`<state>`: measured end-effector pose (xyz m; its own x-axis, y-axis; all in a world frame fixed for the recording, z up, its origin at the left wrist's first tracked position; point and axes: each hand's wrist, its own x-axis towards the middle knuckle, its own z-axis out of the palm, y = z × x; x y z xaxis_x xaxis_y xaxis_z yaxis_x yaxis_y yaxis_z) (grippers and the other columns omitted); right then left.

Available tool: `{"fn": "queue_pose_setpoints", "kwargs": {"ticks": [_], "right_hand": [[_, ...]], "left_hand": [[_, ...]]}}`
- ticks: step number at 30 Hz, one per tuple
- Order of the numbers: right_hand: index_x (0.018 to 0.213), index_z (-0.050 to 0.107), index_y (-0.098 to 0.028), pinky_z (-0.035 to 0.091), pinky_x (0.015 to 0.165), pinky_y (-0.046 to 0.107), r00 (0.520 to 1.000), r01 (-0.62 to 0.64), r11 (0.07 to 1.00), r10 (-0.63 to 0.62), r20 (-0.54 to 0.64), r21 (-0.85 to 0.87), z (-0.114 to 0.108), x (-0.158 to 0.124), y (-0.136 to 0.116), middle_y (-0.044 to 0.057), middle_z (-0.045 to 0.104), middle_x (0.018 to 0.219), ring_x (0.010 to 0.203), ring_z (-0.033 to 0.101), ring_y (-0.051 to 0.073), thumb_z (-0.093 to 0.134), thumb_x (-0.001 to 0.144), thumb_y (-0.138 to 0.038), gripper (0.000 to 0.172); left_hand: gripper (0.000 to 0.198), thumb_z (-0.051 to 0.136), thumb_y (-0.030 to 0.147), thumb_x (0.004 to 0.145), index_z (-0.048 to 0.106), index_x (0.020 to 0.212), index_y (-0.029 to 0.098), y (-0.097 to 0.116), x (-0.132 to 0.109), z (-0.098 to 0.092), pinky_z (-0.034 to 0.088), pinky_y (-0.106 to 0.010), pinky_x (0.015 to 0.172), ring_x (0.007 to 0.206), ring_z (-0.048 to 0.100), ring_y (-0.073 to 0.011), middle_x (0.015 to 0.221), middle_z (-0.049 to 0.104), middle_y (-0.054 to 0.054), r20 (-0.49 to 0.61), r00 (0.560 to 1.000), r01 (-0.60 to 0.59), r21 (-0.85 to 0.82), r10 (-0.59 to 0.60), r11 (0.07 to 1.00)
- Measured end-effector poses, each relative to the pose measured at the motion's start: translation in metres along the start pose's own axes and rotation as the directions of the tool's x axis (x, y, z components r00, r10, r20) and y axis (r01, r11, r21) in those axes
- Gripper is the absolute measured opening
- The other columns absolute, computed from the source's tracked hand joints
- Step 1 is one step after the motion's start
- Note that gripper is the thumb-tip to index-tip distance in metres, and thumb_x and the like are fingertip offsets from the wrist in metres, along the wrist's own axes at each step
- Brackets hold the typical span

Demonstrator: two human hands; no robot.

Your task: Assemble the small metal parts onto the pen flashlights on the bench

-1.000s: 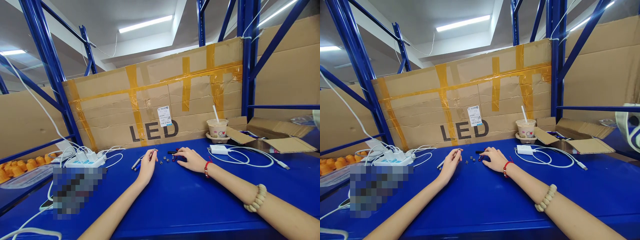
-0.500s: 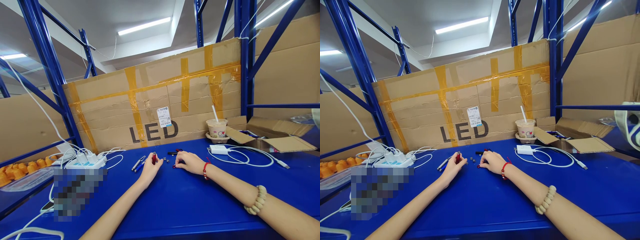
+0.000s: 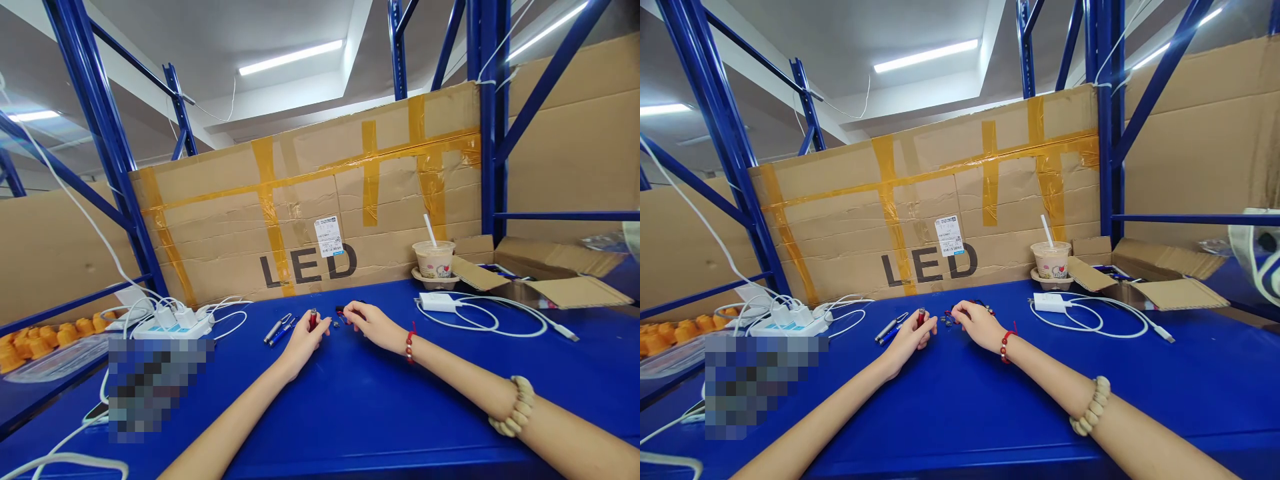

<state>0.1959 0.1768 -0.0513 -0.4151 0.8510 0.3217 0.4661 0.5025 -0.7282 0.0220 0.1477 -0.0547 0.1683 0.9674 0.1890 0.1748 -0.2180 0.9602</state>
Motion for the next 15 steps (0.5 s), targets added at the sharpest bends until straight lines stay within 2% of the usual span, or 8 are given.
{"fn": "queue_pose_setpoints", "kwargs": {"ticks": [4, 7, 10, 15], "right_hand": [[0.084, 0.046, -0.011, 0.041, 0.053, 0.022, 0.999, -0.039, 0.971, 0.031, 0.036, 0.235, 0.004, 0.002, -0.002, 0.003, 0.046, 0.075, 0.066, 0.045, 0.01, 0.036, 0.085, -0.043, 0.033], [0.084, 0.046, -0.011, 0.041, 0.051, 0.02, 0.999, -0.02, 0.93, 0.007, 0.038, 0.366, 0.005, 0.002, -0.005, 0.004, 0.044, 0.077, 0.069, 0.043, 0.01, 0.041, 0.074, -0.061, 0.051], [0.08, 0.043, -0.011, 0.038, 0.05, 0.019, 0.997, -0.005, 0.918, -0.026, 0.072, 0.397, 0.006, 0.0, -0.009, 0.002, 0.043, 0.072, 0.061, 0.041, 0.007, 0.042, 0.067, -0.071, 0.061], [0.079, 0.04, -0.012, 0.036, 0.047, 0.019, 0.969, 0.023, 0.918, -0.119, 0.219, 0.396, 0.009, -0.003, -0.011, 0.002, 0.047, 0.065, 0.057, 0.043, 0.007, 0.041, 0.073, -0.066, 0.054]], "left_hand": [[0.041, 0.054, 0.049, 0.076, 0.032, 0.079, 0.014, 0.007, -0.004, 0.001, 0.02, -0.017, 0.043, 0.047, 0.028, -0.0018, 0.078, 0.051, -0.002, 0.107, 0.994, 0.019, -0.079, -0.01, 0.997], [0.043, 0.051, 0.052, 0.078, 0.037, 0.086, 0.013, 0.011, -0.006, 0.003, 0.021, -0.018, 0.042, 0.047, 0.032, -0.0028, 0.078, 0.053, -0.004, 0.196, 0.979, 0.097, -0.164, -0.064, 0.982], [0.045, 0.049, 0.054, 0.078, 0.037, 0.09, 0.013, 0.011, -0.007, 0.003, 0.023, -0.018, 0.042, 0.046, 0.035, -0.0048, 0.069, 0.052, -0.003, 0.279, 0.957, 0.153, -0.254, -0.079, 0.955], [0.044, 0.053, 0.052, 0.077, 0.041, 0.083, 0.01, 0.008, -0.007, 0.001, 0.025, -0.019, 0.042, 0.047, 0.036, -0.0041, 0.079, 0.054, -0.009, 0.362, 0.932, 0.152, -0.329, -0.024, 0.932]]}}
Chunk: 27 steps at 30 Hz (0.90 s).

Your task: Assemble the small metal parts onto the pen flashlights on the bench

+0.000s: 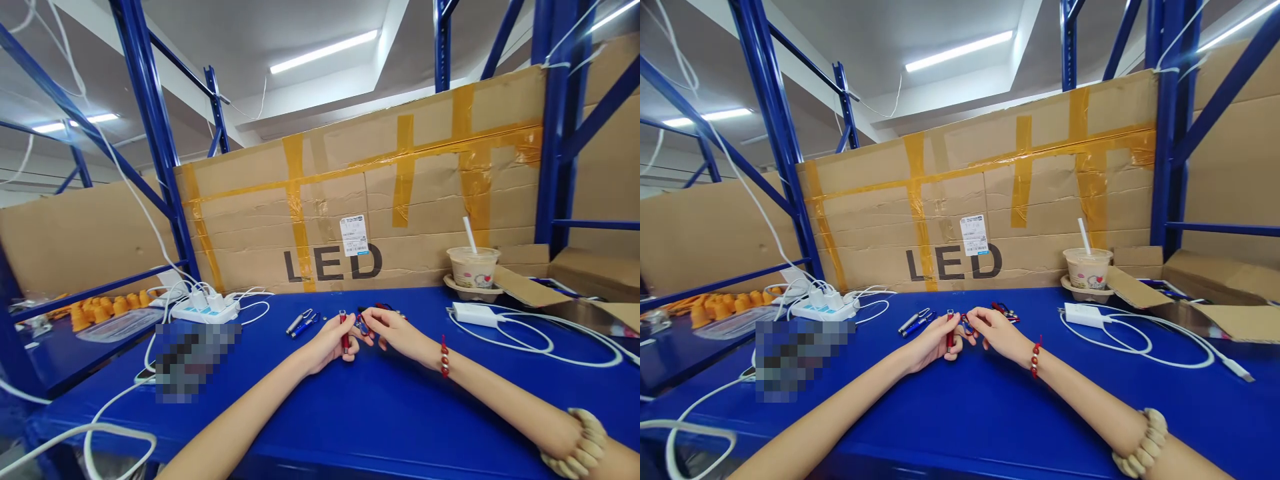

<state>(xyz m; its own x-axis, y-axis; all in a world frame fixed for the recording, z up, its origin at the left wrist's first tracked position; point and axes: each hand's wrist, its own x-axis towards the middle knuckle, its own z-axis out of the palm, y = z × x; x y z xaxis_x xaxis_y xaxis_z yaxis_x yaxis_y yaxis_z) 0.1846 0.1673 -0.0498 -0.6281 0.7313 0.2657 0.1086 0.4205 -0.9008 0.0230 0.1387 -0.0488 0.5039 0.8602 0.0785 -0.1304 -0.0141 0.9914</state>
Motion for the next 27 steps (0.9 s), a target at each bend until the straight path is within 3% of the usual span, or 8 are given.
{"fn": "queue_pose_setpoints", "kwargs": {"ticks": [6, 12, 16, 21, 27], "right_hand": [[0.083, 0.044, -0.011, 0.041, 0.046, 0.018, 0.997, 0.075, 0.997, -0.075, 0.005, 0.005, 0.0011, 0.0019, -0.0015, 0.004, 0.046, 0.073, 0.064, 0.044, 0.008, 0.041, 0.078, -0.059, 0.048], [0.086, 0.045, -0.012, 0.045, 0.047, 0.018, 0.991, 0.131, 0.99, -0.131, 0.005, -0.046, 0.0038, -0.0001, -0.0006, 0.006, 0.043, 0.085, 0.073, 0.044, 0.01, 0.041, 0.081, -0.053, 0.041], [0.082, 0.049, -0.012, 0.045, 0.047, 0.017, 0.988, 0.152, 0.981, -0.149, 0.031, -0.121, 0.0046, -0.0023, -0.0025, 0.007, 0.042, 0.09, 0.074, 0.045, 0.01, 0.041, 0.083, -0.048, 0.037], [0.079, 0.053, -0.012, 0.043, 0.047, 0.017, 0.99, 0.136, 0.973, -0.14, -0.008, -0.188, 0.0037, -0.0026, -0.0047, 0.007, 0.042, 0.094, 0.072, 0.045, 0.009, 0.043, 0.082, -0.049, 0.038], [0.077, 0.054, -0.012, 0.043, 0.05, 0.017, 0.991, 0.13, 0.969, -0.135, -0.008, -0.209, 0.0022, -0.0009, -0.0029, 0.007, 0.043, 0.092, 0.071, 0.044, 0.008, 0.044, 0.081, -0.048, 0.037]], "left_hand": [[0.05, 0.07, 0.038, 0.064, 0.027, 0.077, 0.016, 0.0013, -0.0006, -0.0032, 0.022, -0.017, 0.044, 0.045, 0.037, -0.0034, 0.073, 0.052, -0.002, -0.046, 0.999, 0.023, -0.129, -0.029, 0.991], [0.04, 0.069, 0.034, 0.067, 0.037, 0.078, 0.012, 0.0056, -0.0005, -0.004, 0.02, -0.017, 0.044, 0.047, 0.036, -0.0031, 0.072, 0.049, -0.002, -0.036, 0.998, 0.033, -0.228, -0.042, 0.973], [0.034, 0.061, 0.037, 0.074, 0.043, 0.082, 0.009, 0.0043, -0.0014, -0.0046, 0.021, -0.017, 0.045, 0.048, 0.037, -0.0037, 0.07, 0.044, -0.001, 0.025, 0.995, 0.103, -0.217, -0.1, 0.971], [0.034, 0.066, 0.023, 0.069, 0.036, 0.081, 0.013, 0.0042, -0.0038, -0.005, 0.021, -0.016, 0.046, 0.048, 0.036, -0.0024, 0.068, 0.041, 0.0, 0.106, 0.983, 0.172, -0.212, -0.152, 0.962], [0.043, 0.067, 0.032, 0.068, 0.028, 0.077, 0.016, 0.0074, -0.0034, -0.002, 0.016, -0.016, 0.042, 0.044, 0.03, -0.0024, 0.058, 0.034, 0.004, 0.021, 0.99, 0.141, -0.093, -0.14, 0.986]]}}
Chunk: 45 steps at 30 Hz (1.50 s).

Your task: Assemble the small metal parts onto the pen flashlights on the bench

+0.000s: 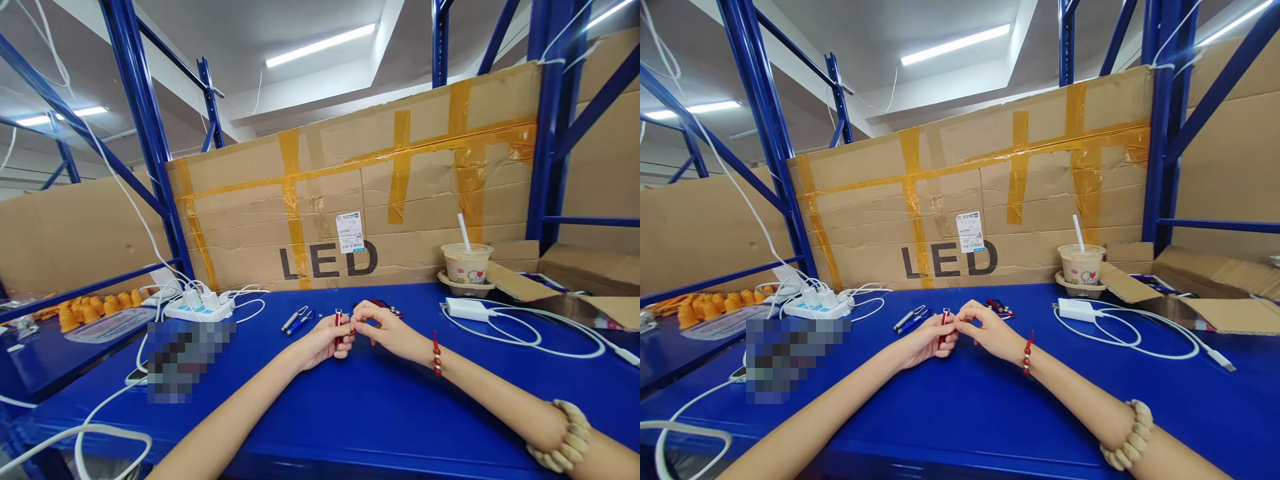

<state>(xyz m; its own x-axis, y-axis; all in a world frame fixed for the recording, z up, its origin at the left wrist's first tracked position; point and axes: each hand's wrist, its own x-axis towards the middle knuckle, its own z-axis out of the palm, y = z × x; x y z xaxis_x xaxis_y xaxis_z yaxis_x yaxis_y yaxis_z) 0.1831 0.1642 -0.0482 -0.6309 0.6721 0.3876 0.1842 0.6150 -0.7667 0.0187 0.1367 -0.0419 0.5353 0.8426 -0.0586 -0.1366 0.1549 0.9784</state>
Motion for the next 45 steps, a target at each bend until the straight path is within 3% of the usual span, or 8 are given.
{"fn": "queue_pose_setpoints", "kwargs": {"ticks": [4, 7, 11, 15, 20, 30, 36, 45], "right_hand": [[0.084, 0.054, -0.012, 0.044, 0.051, 0.017, 0.996, -0.051, 0.998, 0.052, -0.069, 0.028, -0.001, -0.001, 0.0, 0.007, 0.049, 0.091, 0.073, 0.048, 0.009, 0.044, 0.081, -0.047, 0.036], [0.104, 0.052, -0.013, 0.043, 0.047, 0.018, 0.98, -0.152, 0.986, 0.16, -0.115, 0.074, -0.001, -0.002, -0.001, 0.008, 0.055, 0.093, 0.071, 0.054, 0.011, 0.049, 0.078, -0.048, 0.044], [0.111, 0.054, -0.011, 0.047, 0.065, 0.025, 0.984, -0.138, 0.99, 0.132, -0.12, -0.035, 0.0, -0.002, 0.001, 0.006, 0.061, 0.086, 0.071, 0.058, 0.012, 0.065, 0.064, -0.044, 0.058], [0.101, 0.063, -0.014, 0.046, 0.069, 0.025, 0.993, -0.07, 0.976, 0.048, -0.109, -0.206, -0.001, -0.003, 0.006, 0.004, 0.063, 0.081, 0.069, 0.058, 0.012, 0.06, 0.069, -0.041, 0.041], [0.097, 0.065, -0.022, 0.04, 0.065, 0.023, 0.989, -0.025, 0.9, -0.041, -0.142, -0.435, -0.005, -0.006, 0.002, 0.001, 0.062, 0.088, 0.067, 0.056, 0.009, 0.051, 0.077, -0.033, 0.027], [0.097, 0.062, -0.019, 0.035, 0.063, 0.021, 0.992, 0.121, 0.799, -0.112, 0.052, -0.589, -0.008, -0.01, -0.004, 0.003, 0.055, 0.08, 0.071, 0.049, 0.011, 0.04, 0.087, -0.036, 0.03], [0.107, 0.059, -0.015, 0.034, 0.063, 0.022, 0.994, 0.111, 0.711, -0.084, 0.073, -0.694, -0.005, -0.011, -0.009, 0.005, 0.055, 0.086, 0.072, 0.049, 0.011, 0.038, 0.088, -0.031, 0.032], [0.092, 0.063, -0.016, 0.031, 0.06, 0.021, 0.988, 0.113, 0.725, -0.151, 0.003, -0.679, -0.007, -0.007, -0.003, 0.004, 0.051, 0.077, 0.066, 0.046, 0.009, 0.04, 0.087, -0.024, 0.025]], "left_hand": [[0.051, 0.068, 0.038, 0.064, 0.023, 0.076, 0.018, 0.0, 0.003, -0.001, 0.015, -0.016, 0.04, 0.042, 0.027, -0.0027, 0.052, 0.032, 0.007, -0.179, 0.977, -0.105, 0.055, 0.113, 0.993], [0.049, 0.063, 0.042, 0.066, 0.021, 0.076, 0.018, -0.003, 0.006, -0.003, 0.019, -0.016, 0.04, 0.042, 0.029, -0.0039, 0.051, 0.033, 0.008, -0.293, 0.915, -0.224, 0.202, 0.277, 0.953], [0.038, 0.053, 0.041, 0.074, 0.023, 0.076, 0.018, -0.008, 0.009, -0.005, 0.022, -0.016, 0.04, 0.041, 0.03, -0.004, 0.051, 0.035, 0.008, -0.336, 0.855, -0.243, 0.415, 0.396, 0.877], [0.027, 0.045, 0.035, 0.081, 0.027, 0.076, 0.016, -0.011, 0.01, -0.007, 0.026, -0.016, 0.043, 0.044, 0.032, -0.0037, 0.055, 0.039, 0.006, -0.294, 0.818, -0.246, 0.598, 0.494, 0.763], [0.025, 0.042, 0.035, 0.082, 0.026, 0.076, 0.017, -0.011, 0.01, -0.006, 0.024, -0.016, 0.042, 0.043, 0.031, -0.004, 0.056, 0.043, 0.005, -0.235, 0.856, -0.25, 0.591, 0.46, 0.767], [0.031, 0.048, 0.037, 0.075, 0.025, 0.072, 0.017, -0.008, 0.006, 0.002, 0.02, -0.015, 0.037, 0.042, 0.026, -0.0039, 0.049, 0.031, 0.007, -0.217, 0.917, -0.201, 0.475, 0.336, 0.857], [0.029, 0.046, 0.036, 0.076, 0.024, 0.072, 0.017, -0.009, 0.007, -0.001, 0.019, -0.015, 0.036, 0.04, 0.024, -0.0037, 0.048, 0.032, 0.007, -0.21, 0.923, -0.188, 0.485, 0.322, 0.854], [0.037, 0.047, 0.047, 0.075, 0.024, 0.073, 0.017, -0.01, 0.007, 0.001, 0.019, -0.016, 0.037, 0.039, 0.027, -0.0033, 0.051, 0.038, 0.006, -0.139, 0.933, -0.219, 0.517, 0.333, 0.828]]}}
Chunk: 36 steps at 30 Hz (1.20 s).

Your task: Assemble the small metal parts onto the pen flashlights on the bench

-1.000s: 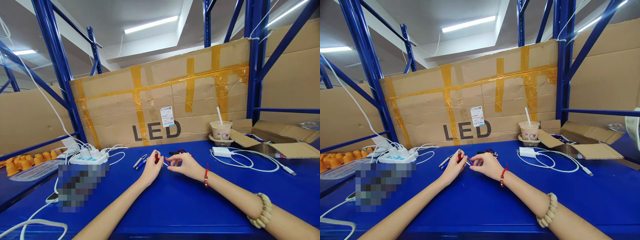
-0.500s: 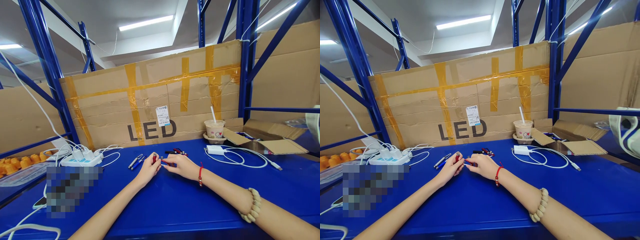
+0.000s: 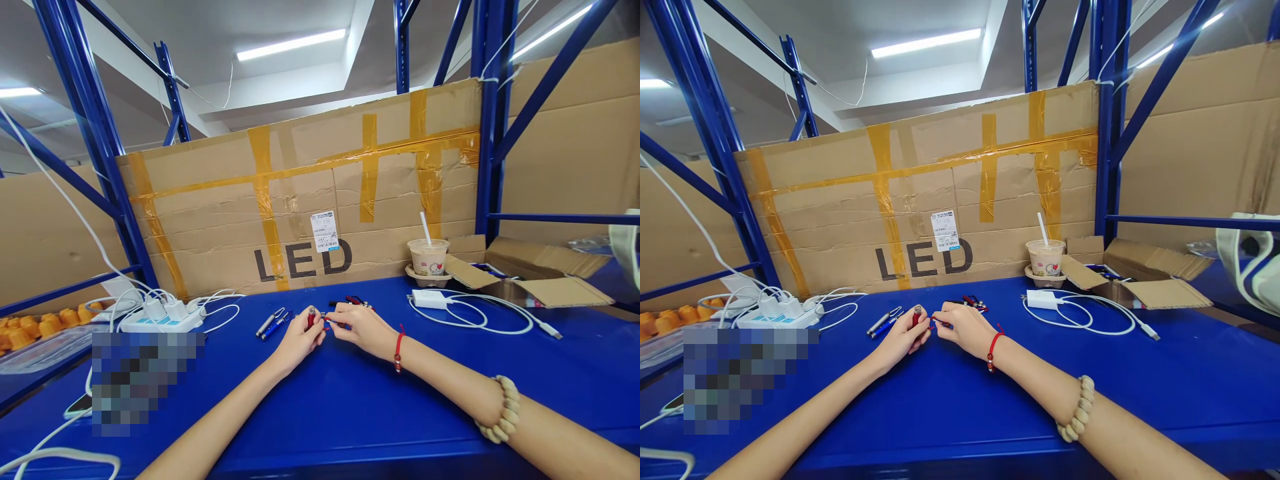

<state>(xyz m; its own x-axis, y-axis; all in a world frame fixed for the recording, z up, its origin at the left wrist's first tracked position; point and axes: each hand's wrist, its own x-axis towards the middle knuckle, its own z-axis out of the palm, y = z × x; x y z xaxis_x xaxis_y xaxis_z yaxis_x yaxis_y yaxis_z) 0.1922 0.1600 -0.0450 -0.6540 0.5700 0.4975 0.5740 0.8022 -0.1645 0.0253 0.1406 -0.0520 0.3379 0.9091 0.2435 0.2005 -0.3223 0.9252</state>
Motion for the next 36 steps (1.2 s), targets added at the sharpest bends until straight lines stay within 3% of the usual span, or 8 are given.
{"fn": "queue_pose_setpoints", "kwargs": {"ticks": [7, 12, 16, 21, 25, 36], "right_hand": [[0.09, 0.062, -0.015, 0.031, 0.06, 0.022, 0.995, 0.007, 0.999, -0.002, -0.104, 0.041, 0.003, 0.002, 0.003, 0.003, 0.05, 0.073, 0.065, 0.044, 0.009, 0.04, 0.087, -0.023, 0.024], [0.102, 0.059, -0.018, 0.036, 0.066, 0.021, 0.963, -0.035, 0.988, 0.074, -0.26, 0.152, 0.002, 0.002, 0.006, 0.003, 0.053, 0.082, 0.072, 0.047, 0.009, 0.036, 0.09, -0.031, 0.029], [0.107, 0.057, -0.019, 0.038, 0.068, 0.021, 0.947, -0.011, 0.984, 0.067, -0.315, 0.177, 0.002, 0.0, 0.005, 0.003, 0.054, 0.085, 0.075, 0.049, 0.009, 0.035, 0.09, -0.032, 0.031], [0.109, 0.057, -0.016, 0.039, 0.069, 0.021, 0.947, 0.038, 0.984, 0.02, -0.319, 0.173, 0.005, 0.0, 0.001, 0.004, 0.053, 0.085, 0.075, 0.05, 0.009, 0.034, 0.091, -0.031, 0.032], [0.109, 0.056, -0.016, 0.04, 0.069, 0.021, 0.958, 0.053, 0.984, -0.001, -0.286, 0.172, 0.007, 0.001, 0.0, 0.004, 0.054, 0.087, 0.077, 0.05, 0.01, 0.034, 0.091, -0.031, 0.033], [0.104, 0.057, -0.016, 0.039, 0.068, 0.022, 0.961, 0.042, 0.98, 0.012, -0.275, 0.192, 0.008, 0.002, -0.001, 0.004, 0.052, 0.082, 0.074, 0.049, 0.009, 0.034, 0.091, -0.031, 0.031]], "left_hand": [[0.042, 0.048, 0.052, 0.075, 0.024, 0.074, 0.017, 0.004, -0.001, 0.002, 0.02, -0.016, 0.038, 0.043, 0.027, -0.0035, 0.055, 0.035, 0.007, -0.018, 1.0, 0.021, -0.028, -0.021, 0.999], [0.039, 0.03, 0.053, 0.085, 0.029, 0.077, 0.016, 0.004, -0.005, 0.002, 0.021, -0.018, 0.041, 0.044, 0.03, -0.0043, 0.059, 0.041, 0.004, 0.003, 1.0, 0.005, 0.114, -0.005, 0.994], [0.033, 0.028, 0.047, 0.089, 0.032, 0.082, 0.015, -0.003, -0.005, 0.0, 0.026, -0.019, 0.047, 0.05, 0.032, -0.0057, 0.06, 0.041, 0.004, 0.052, 0.995, -0.095, 0.238, 0.085, 0.967], [0.027, 0.03, 0.039, 0.09, 0.038, 0.09, 0.014, -0.003, -0.003, 0.0, 0.031, -0.021, 0.056, 0.056, 0.036, -0.0072, 0.063, 0.044, 0.002, 0.107, 0.981, -0.192, 0.361, 0.164, 0.913], [0.03, 0.029, 0.039, 0.09, 0.041, 0.081, 0.012, -0.001, -0.003, 0.001, 0.03, -0.021, 0.056, 0.055, 0.038, -0.0073, 0.062, 0.047, 0.001, 0.096, 0.983, -0.182, 0.411, 0.156, 0.893], [0.035, 0.028, 0.045, 0.089, 0.04, 0.083, 0.013, -0.006, -0.003, 0.003, 0.029, -0.02, 0.049, 0.049, 0.035, -0.0064, 0.06, 0.047, 0.001, 0.063, 0.99, -0.141, 0.294, 0.128, 0.945]]}}
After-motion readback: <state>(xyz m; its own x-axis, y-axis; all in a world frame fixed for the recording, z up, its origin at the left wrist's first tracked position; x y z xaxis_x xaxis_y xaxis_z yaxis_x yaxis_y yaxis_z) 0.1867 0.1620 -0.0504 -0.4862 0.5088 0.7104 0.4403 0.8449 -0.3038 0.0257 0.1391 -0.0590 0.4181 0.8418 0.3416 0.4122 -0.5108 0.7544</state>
